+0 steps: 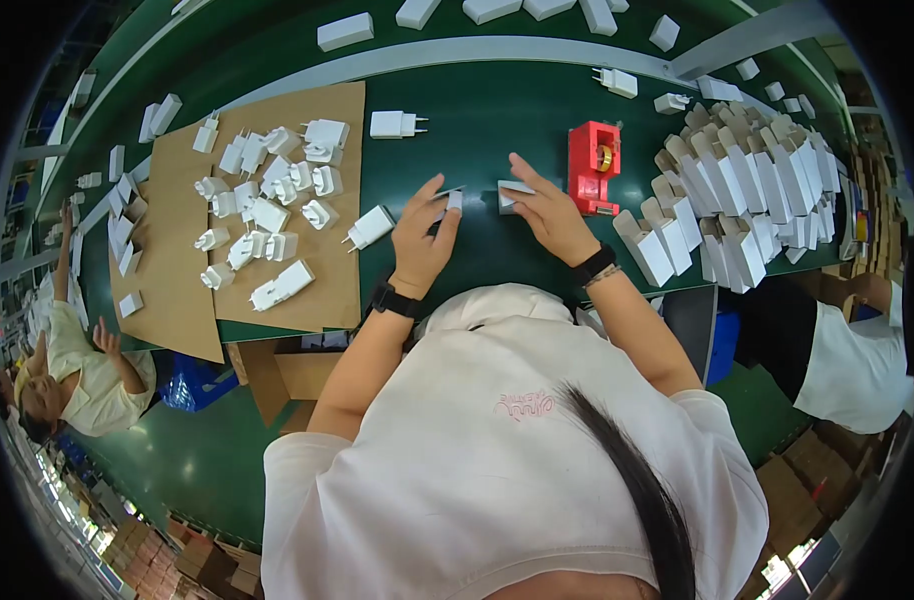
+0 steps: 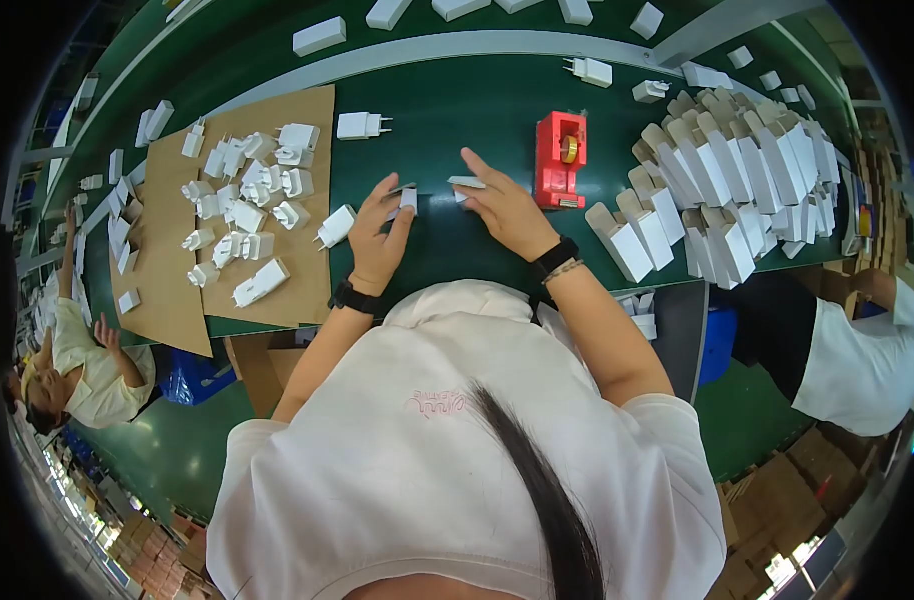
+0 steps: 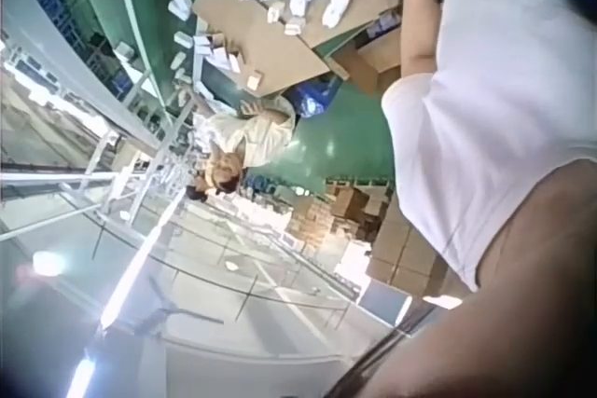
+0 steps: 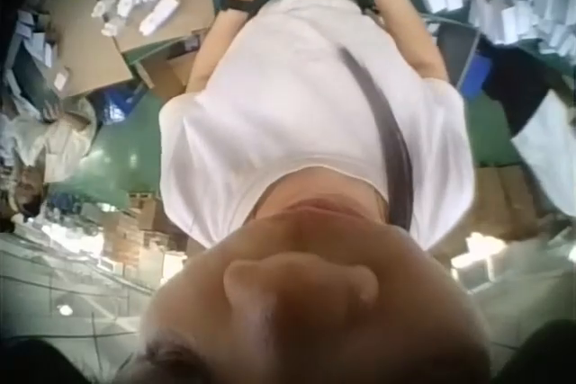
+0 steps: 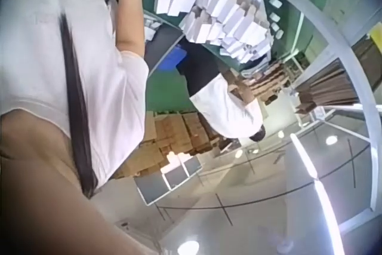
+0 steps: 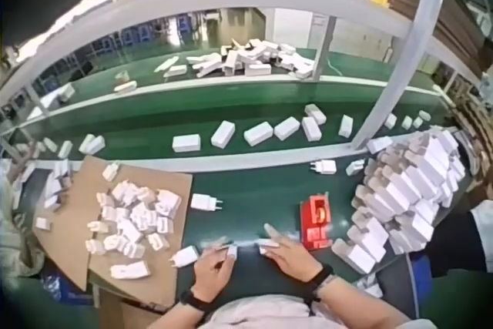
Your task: The person packages power adapters by hand, picking up a box from a conveyor belt, inserting an adapter into it, and folding the flaps to close it. This process is repeated for several units, with the person occasionally moving stacks of boxes to clear the work area.
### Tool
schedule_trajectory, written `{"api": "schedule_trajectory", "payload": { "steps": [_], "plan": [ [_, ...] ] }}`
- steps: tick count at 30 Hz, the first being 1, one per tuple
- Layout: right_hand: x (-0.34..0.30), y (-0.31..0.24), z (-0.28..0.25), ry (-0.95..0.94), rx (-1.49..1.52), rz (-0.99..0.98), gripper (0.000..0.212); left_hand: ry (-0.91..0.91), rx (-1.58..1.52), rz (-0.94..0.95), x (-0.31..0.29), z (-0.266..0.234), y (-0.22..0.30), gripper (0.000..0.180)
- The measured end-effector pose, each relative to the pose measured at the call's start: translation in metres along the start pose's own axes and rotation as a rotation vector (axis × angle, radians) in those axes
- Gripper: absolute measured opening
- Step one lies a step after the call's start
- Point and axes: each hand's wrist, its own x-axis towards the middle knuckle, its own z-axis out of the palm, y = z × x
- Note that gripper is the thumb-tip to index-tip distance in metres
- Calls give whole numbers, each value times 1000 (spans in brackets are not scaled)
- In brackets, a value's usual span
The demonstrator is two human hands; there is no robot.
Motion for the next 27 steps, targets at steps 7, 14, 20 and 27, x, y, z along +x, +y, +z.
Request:
{"api": "schedule_trajectory", "payload": {
  "steps": [7, 14, 20, 27],
  "plan": [
    [7, 14, 9, 334, -19, -73, 37, 180, -94, 49, 1, 5, -22, 61],
    [9, 24, -10, 155, -277, -162, 42, -2, -337, -42, 21, -2, -20, 53],
    [9, 21, -17, 152, -321, -49, 35, 132, -142, -193, 27, 5, -7, 60],
    [10, -34, -24, 163, 564, 463, 26, -24, 525, -191, 29, 14, -34, 59]
  ]
}}
